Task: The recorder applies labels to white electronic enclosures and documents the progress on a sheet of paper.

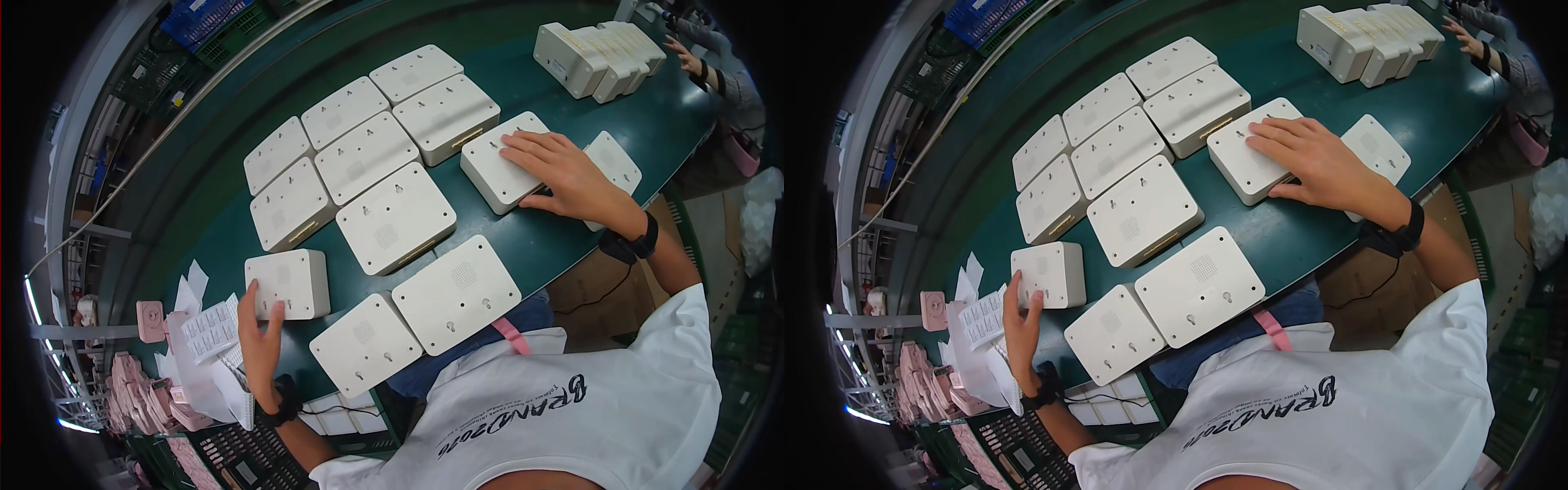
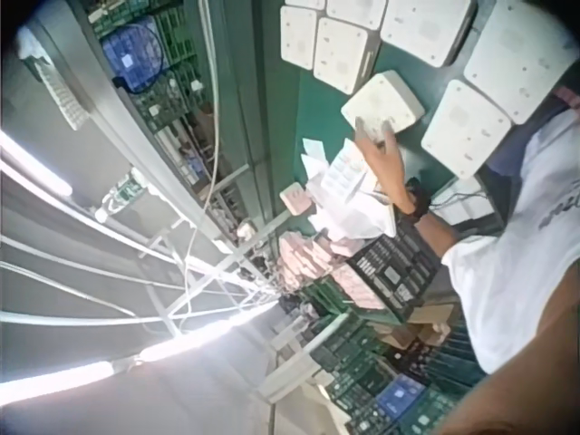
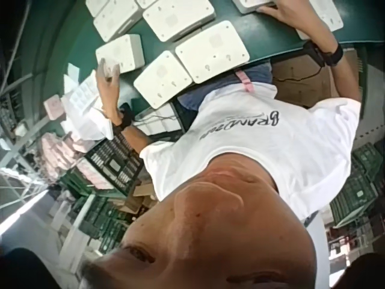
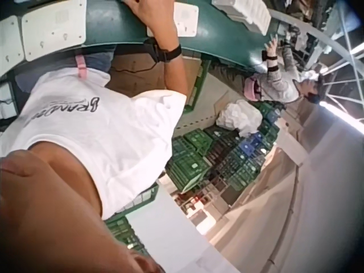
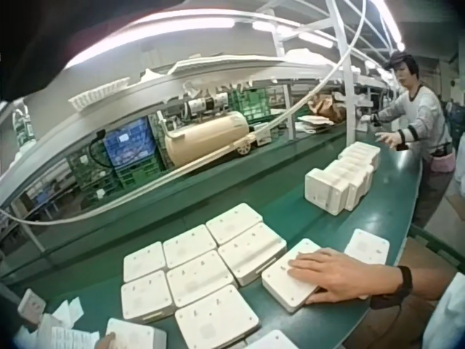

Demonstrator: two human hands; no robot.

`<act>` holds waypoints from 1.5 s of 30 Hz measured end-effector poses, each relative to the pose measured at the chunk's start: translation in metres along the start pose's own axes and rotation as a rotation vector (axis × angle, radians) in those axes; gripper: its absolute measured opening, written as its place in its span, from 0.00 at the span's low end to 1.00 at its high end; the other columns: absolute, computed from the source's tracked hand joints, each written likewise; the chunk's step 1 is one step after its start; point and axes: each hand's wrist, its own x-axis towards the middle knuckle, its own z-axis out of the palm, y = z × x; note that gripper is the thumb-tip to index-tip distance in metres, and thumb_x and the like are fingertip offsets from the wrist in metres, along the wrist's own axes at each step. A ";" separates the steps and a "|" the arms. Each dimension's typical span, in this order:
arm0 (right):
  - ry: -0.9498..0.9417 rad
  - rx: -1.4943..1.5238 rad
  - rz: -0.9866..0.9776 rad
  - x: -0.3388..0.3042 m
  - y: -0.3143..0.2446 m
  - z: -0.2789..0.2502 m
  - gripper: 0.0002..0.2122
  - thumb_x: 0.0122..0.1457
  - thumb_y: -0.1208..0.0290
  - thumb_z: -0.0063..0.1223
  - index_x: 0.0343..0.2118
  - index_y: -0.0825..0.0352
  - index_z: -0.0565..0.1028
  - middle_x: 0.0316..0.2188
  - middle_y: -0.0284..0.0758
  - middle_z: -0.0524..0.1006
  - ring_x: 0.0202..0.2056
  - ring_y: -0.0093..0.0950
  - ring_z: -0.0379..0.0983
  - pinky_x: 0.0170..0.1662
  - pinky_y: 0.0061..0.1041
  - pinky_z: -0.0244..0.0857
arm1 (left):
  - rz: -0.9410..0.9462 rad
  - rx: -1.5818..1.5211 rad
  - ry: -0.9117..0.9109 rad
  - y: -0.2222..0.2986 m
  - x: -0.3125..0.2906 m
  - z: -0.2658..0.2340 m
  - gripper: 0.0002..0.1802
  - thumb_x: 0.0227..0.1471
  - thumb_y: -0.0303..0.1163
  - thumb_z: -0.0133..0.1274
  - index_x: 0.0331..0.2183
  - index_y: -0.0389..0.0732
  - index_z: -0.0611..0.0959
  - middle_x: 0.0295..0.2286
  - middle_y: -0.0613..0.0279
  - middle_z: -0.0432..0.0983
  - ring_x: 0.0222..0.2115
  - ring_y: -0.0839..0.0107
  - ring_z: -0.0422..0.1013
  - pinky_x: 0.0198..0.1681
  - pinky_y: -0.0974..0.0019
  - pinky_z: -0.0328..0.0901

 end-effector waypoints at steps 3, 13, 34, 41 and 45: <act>-0.023 0.062 0.046 -0.003 0.002 -0.007 0.38 0.44 0.66 0.69 0.60 0.63 0.64 0.62 0.40 0.62 0.63 0.40 0.56 0.63 0.38 0.53 | -0.194 -0.075 -0.140 0.016 -0.010 -0.006 0.22 0.55 0.34 0.57 0.50 0.36 0.75 0.46 0.49 0.72 0.47 0.60 0.67 0.50 0.63 0.62; -0.117 0.178 0.204 0.001 0.026 -0.022 0.40 0.43 0.60 0.71 0.60 0.64 0.63 0.64 0.43 0.58 0.64 0.44 0.53 0.63 0.37 0.55 | 0.390 -0.026 -0.403 0.102 0.039 -0.001 0.30 0.48 0.37 0.61 0.52 0.39 0.74 0.53 0.41 0.64 0.55 0.46 0.60 0.56 0.55 0.59; -0.318 0.225 0.107 0.026 0.068 -0.039 0.31 0.34 0.61 0.75 0.39 0.64 0.67 0.60 0.45 0.62 0.60 0.45 0.60 0.62 0.37 0.52 | 0.358 0.063 -0.636 0.137 0.067 0.041 0.43 0.33 0.42 0.70 0.53 0.43 0.73 0.58 0.40 0.57 0.59 0.45 0.55 0.58 0.54 0.59; -0.240 0.293 0.363 0.009 0.103 -0.047 0.32 0.35 0.60 0.75 0.42 0.65 0.67 0.58 0.47 0.65 0.57 0.45 0.63 0.59 0.35 0.58 | 0.315 0.004 -0.675 0.133 0.067 0.044 0.44 0.34 0.44 0.69 0.54 0.44 0.71 0.58 0.39 0.56 0.59 0.44 0.55 0.59 0.54 0.58; -0.155 0.070 0.504 0.007 0.116 -0.039 0.32 0.44 0.48 0.68 0.43 0.67 0.68 0.55 0.47 0.68 0.55 0.45 0.66 0.56 0.37 0.61 | 0.333 0.024 -0.675 0.132 0.067 0.044 0.45 0.35 0.45 0.68 0.55 0.44 0.70 0.58 0.39 0.55 0.59 0.43 0.55 0.59 0.54 0.58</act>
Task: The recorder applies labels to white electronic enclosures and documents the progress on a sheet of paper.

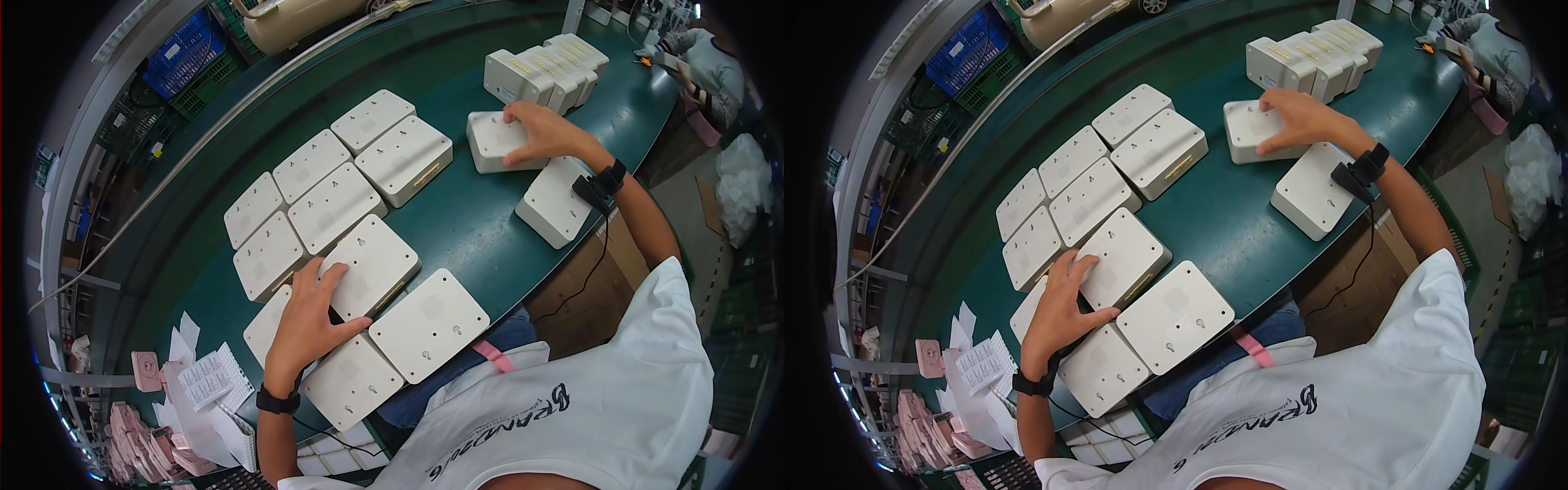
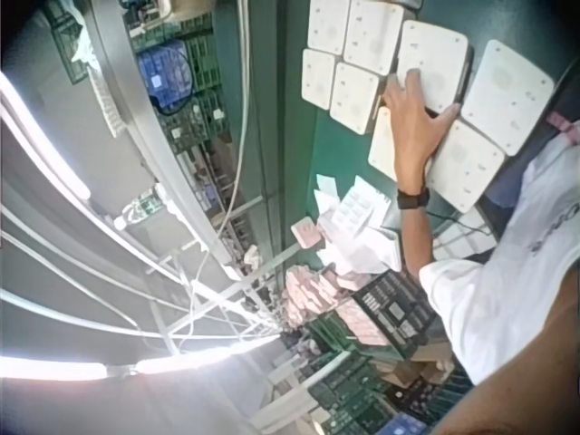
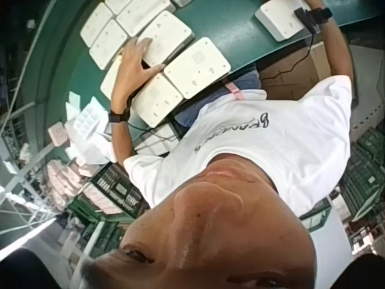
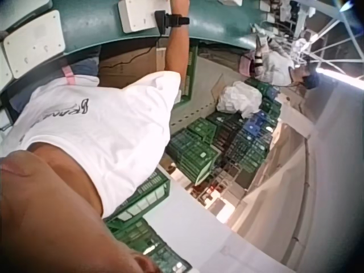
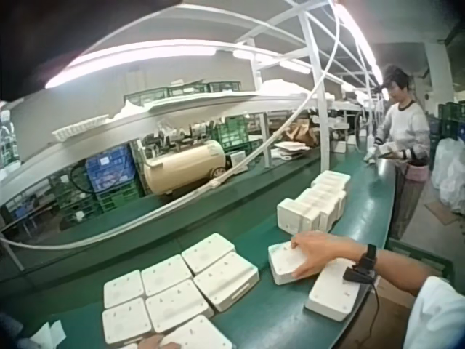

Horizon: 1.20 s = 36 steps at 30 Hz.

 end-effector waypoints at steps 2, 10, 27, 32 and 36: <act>0.060 -0.109 0.048 0.007 0.002 0.006 0.32 0.46 0.43 0.64 0.43 0.68 0.69 0.52 0.48 0.70 0.53 0.45 0.67 0.54 0.38 0.62 | 0.001 0.002 -0.001 0.000 0.000 0.001 0.45 0.35 0.45 0.68 0.55 0.44 0.70 0.58 0.38 0.55 0.60 0.43 0.55 0.59 0.54 0.58; 0.215 -0.423 0.242 0.033 -0.009 0.023 0.38 0.53 0.31 0.46 0.41 0.71 0.73 0.38 0.49 0.77 0.41 0.44 0.76 0.42 0.41 0.70 | 0.047 0.034 0.040 -0.002 -0.002 0.003 0.43 0.37 0.46 0.68 0.54 0.42 0.71 0.57 0.39 0.57 0.57 0.46 0.57 0.56 0.53 0.62; 0.191 0.105 -0.137 -0.020 -0.025 0.025 0.25 0.57 0.50 0.56 0.46 0.69 0.73 0.47 0.43 0.74 0.47 0.35 0.71 0.51 0.34 0.66 | 0.016 -0.005 0.040 -0.001 -0.001 0.003 0.44 0.37 0.45 0.68 0.55 0.43 0.71 0.58 0.40 0.57 0.58 0.45 0.56 0.58 0.54 0.60; 0.147 -0.054 -0.021 -0.026 -0.035 0.025 0.24 0.57 0.51 0.58 0.49 0.65 0.71 0.55 0.42 0.65 0.55 0.36 0.63 0.53 0.33 0.62 | 0.028 0.003 0.049 -0.001 -0.003 0.004 0.42 0.37 0.45 0.68 0.55 0.43 0.72 0.59 0.38 0.56 0.60 0.45 0.55 0.58 0.54 0.59; 0.043 0.081 -0.047 -0.042 -0.060 0.015 0.23 0.57 0.53 0.59 0.48 0.65 0.71 0.48 0.41 0.68 0.46 0.36 0.69 0.47 0.32 0.65 | 0.041 -0.004 0.051 -0.006 0.000 0.004 0.42 0.38 0.45 0.68 0.55 0.43 0.72 0.60 0.38 0.55 0.61 0.44 0.54 0.60 0.53 0.57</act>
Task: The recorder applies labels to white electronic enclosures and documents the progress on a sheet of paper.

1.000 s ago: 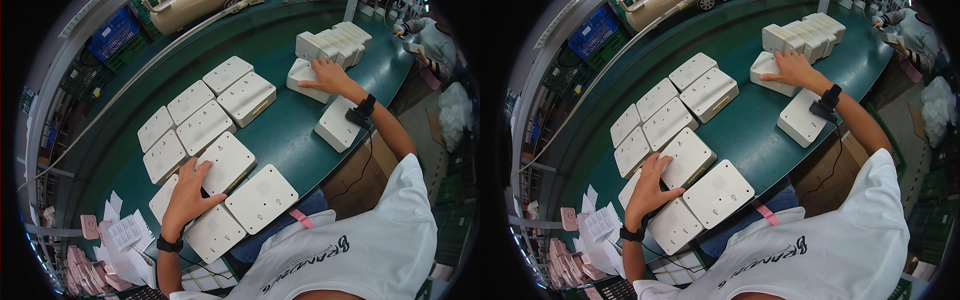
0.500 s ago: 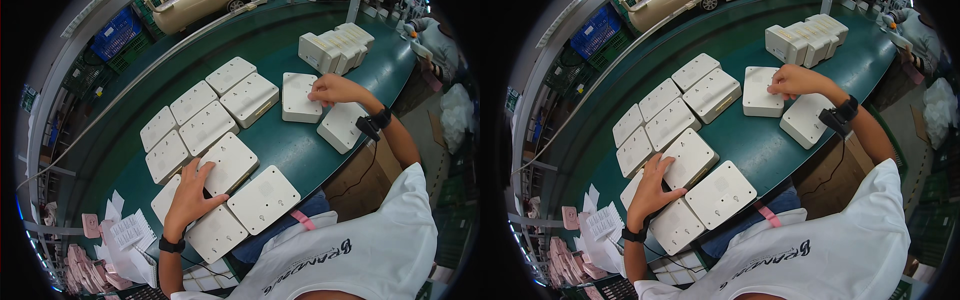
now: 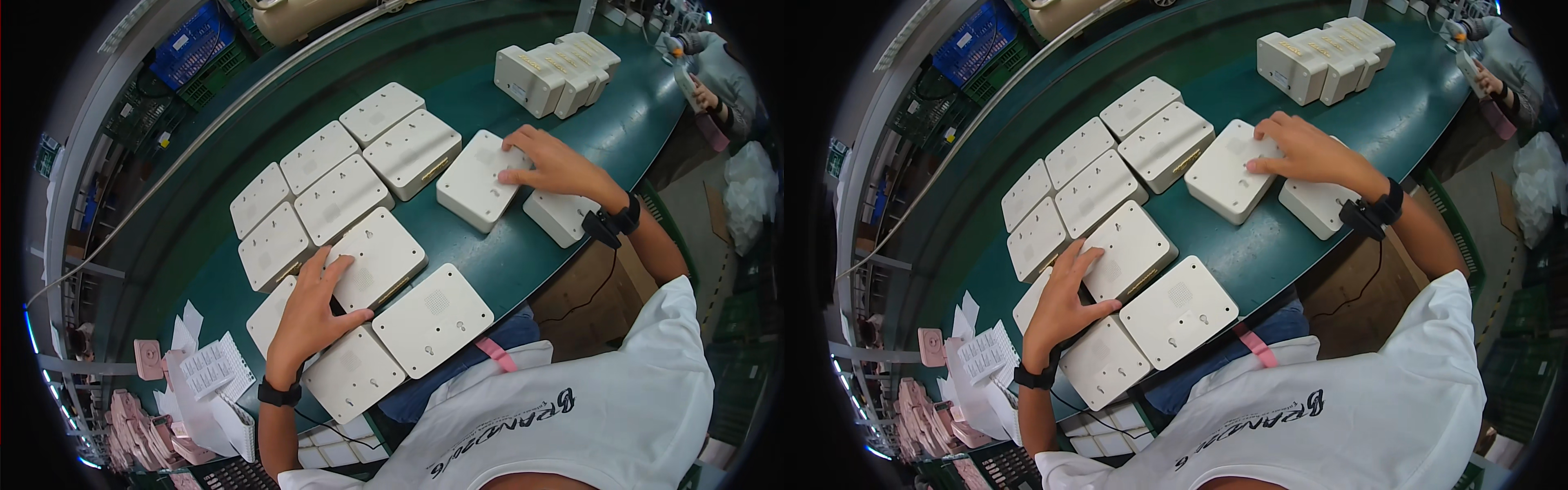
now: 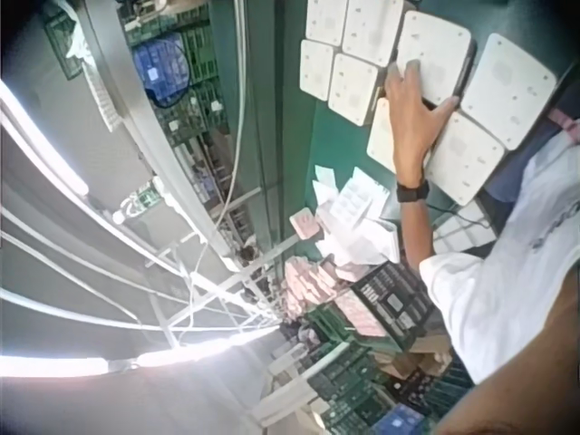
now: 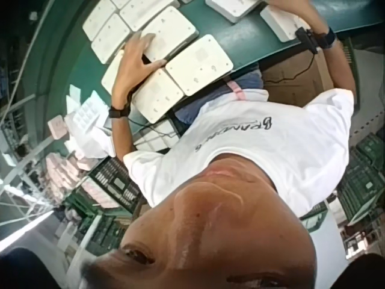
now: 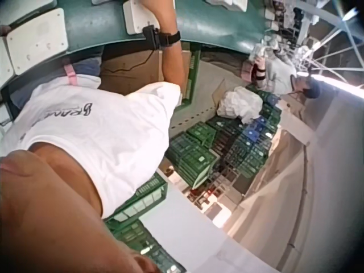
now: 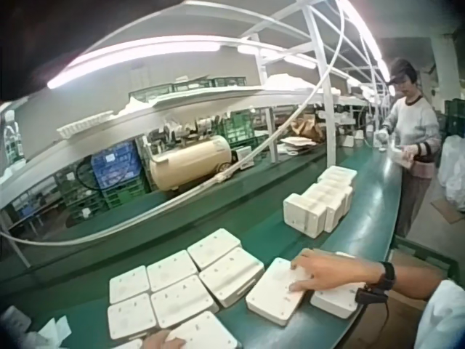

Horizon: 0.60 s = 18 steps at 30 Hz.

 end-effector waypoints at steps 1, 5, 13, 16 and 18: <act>-0.006 -0.002 -0.013 -0.005 -0.007 -0.001 0.23 0.57 0.53 0.59 0.48 0.65 0.71 0.48 0.41 0.68 0.46 0.36 0.69 0.47 0.32 0.65 | 0.031 0.001 -0.002 -0.002 0.001 0.000 0.42 0.38 0.45 0.68 0.55 0.42 0.72 0.60 0.37 0.55 0.61 0.44 0.54 0.60 0.53 0.57; -0.118 0.192 -0.024 -0.014 -0.033 0.006 0.19 0.56 0.58 0.60 0.44 0.66 0.71 0.39 0.40 0.71 0.36 0.33 0.71 0.40 0.30 0.66 | 0.043 0.011 0.013 -0.006 -0.004 0.001 0.44 0.39 0.46 0.68 0.55 0.39 0.70 0.59 0.37 0.56 0.60 0.44 0.55 0.61 0.54 0.54; -0.153 0.239 -0.082 -0.005 -0.042 0.011 0.17 0.56 0.62 0.61 0.41 0.66 0.69 0.24 0.35 0.71 0.29 0.29 0.68 0.35 0.26 0.64 | 0.045 -0.050 0.078 -0.009 -0.005 0.001 0.48 0.40 0.49 0.67 0.57 0.34 0.67 0.56 0.39 0.62 0.58 0.46 0.58 0.61 0.53 0.53; -0.201 0.254 -0.077 0.000 -0.043 0.007 0.17 0.57 0.63 0.61 0.42 0.66 0.69 0.23 0.35 0.70 0.27 0.28 0.67 0.35 0.25 0.64 | 0.047 -0.058 0.056 -0.009 -0.008 -0.001 0.48 0.40 0.50 0.67 0.56 0.34 0.68 0.55 0.41 0.64 0.57 0.47 0.59 0.61 0.53 0.53; -0.220 0.237 -0.040 0.005 -0.043 0.002 0.16 0.57 0.63 0.60 0.42 0.66 0.70 0.25 0.35 0.71 0.28 0.29 0.67 0.35 0.25 0.64 | 0.089 0.006 0.081 -0.009 -0.010 -0.001 0.46 0.40 0.50 0.67 0.55 0.34 0.70 0.55 0.41 0.65 0.57 0.48 0.60 0.61 0.53 0.53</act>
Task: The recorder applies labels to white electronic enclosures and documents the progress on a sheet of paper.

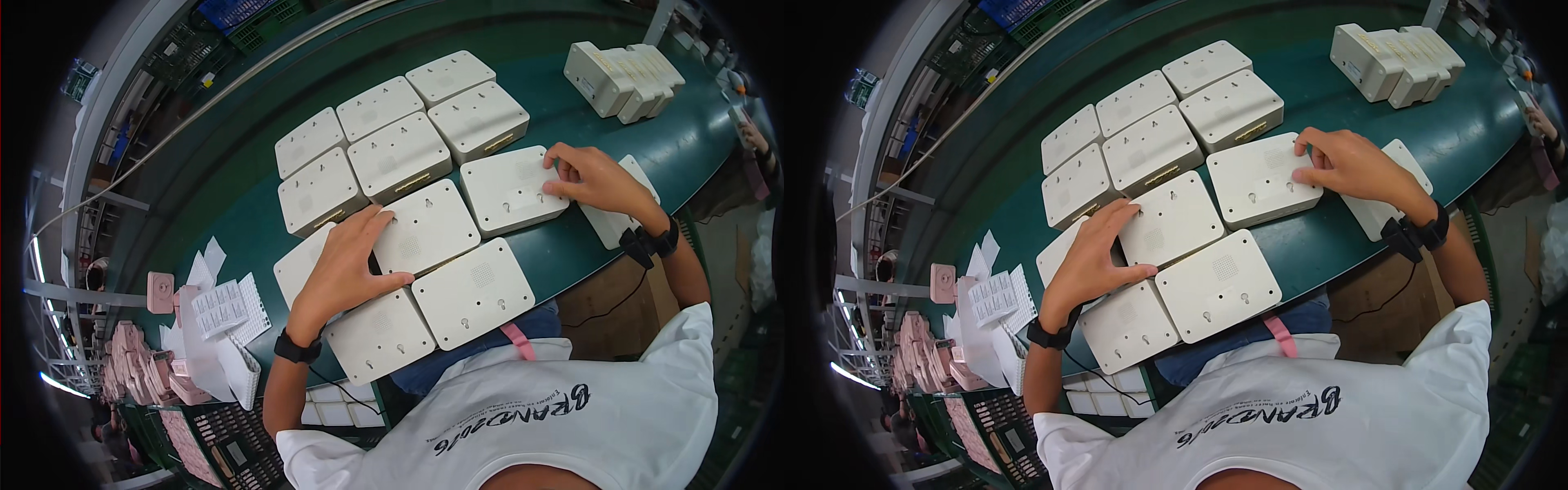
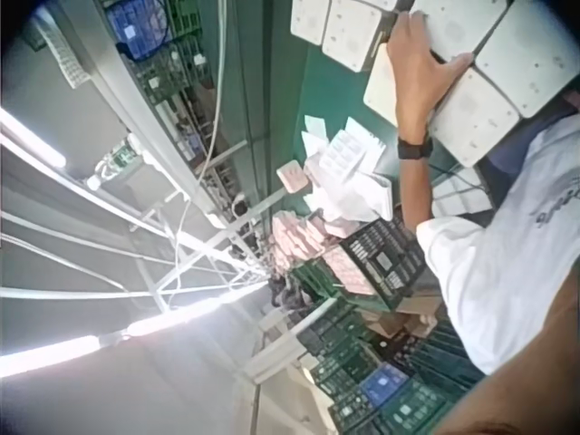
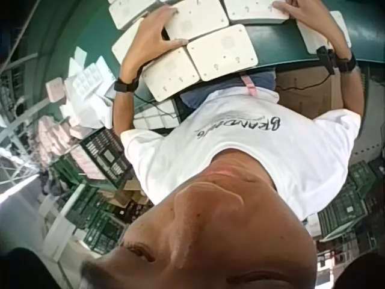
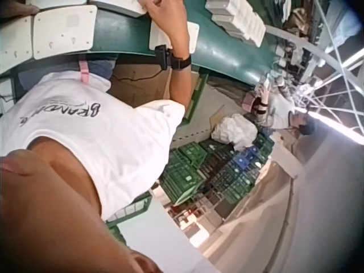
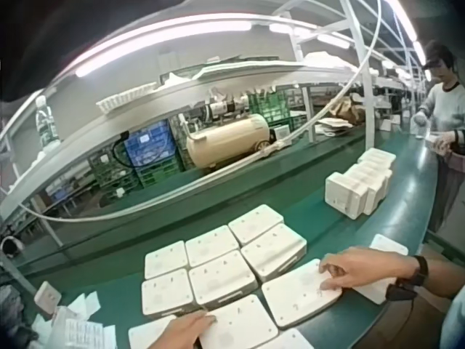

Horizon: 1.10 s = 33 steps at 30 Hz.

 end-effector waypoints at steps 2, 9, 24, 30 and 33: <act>-0.014 -0.019 0.054 0.004 0.000 -0.003 0.16 0.57 0.63 0.60 0.42 0.67 0.70 0.29 0.36 0.72 0.30 0.30 0.67 0.36 0.27 0.64 | 0.022 0.032 0.009 -0.001 -0.001 0.001 0.45 0.40 0.50 0.67 0.54 0.34 0.71 0.54 0.42 0.65 0.57 0.48 0.61 0.61 0.53 0.52; 0.193 -0.186 -0.252 0.010 0.002 0.015 0.20 0.57 0.62 0.60 0.49 0.66 0.72 0.52 0.41 0.70 0.51 0.35 0.67 0.52 0.31 0.63 | 0.018 0.067 0.116 -0.025 -0.022 -0.007 0.37 0.44 0.46 0.65 0.52 0.36 0.74 0.53 0.44 0.67 0.55 0.49 0.62 0.59 0.54 0.53; -0.022 -0.234 -0.332 0.008 -0.011 0.010 0.31 0.47 0.60 0.68 0.54 0.64 0.69 0.63 0.40 0.60 0.63 0.41 0.55 0.62 0.36 0.55 | -0.221 0.025 0.098 -0.032 -0.059 -0.016 0.36 0.43 0.39 0.65 0.53 0.39 0.72 0.54 0.49 0.64 0.55 0.50 0.60 0.58 0.55 0.57; -0.027 -0.278 -0.394 0.016 -0.039 0.008 0.25 0.50 0.64 0.66 0.51 0.65 0.70 0.59 0.42 0.66 0.61 0.41 0.60 0.62 0.36 0.56 | -0.005 0.038 0.037 -0.012 -0.025 -0.005 0.40 0.41 0.41 0.65 0.55 0.39 0.70 0.57 0.45 0.62 0.58 0.47 0.57 0.60 0.54 0.55; -0.050 -0.233 -0.512 0.022 -0.059 0.030 0.24 0.52 0.64 0.64 0.51 0.66 0.70 0.58 0.43 0.67 0.60 0.42 0.61 0.61 0.36 0.57 | 0.049 0.039 -0.073 -0.007 -0.006 0.001 0.42 0.41 0.44 0.64 0.55 0.36 0.69 0.56 0.39 0.61 0.59 0.45 0.56 0.62 0.53 0.52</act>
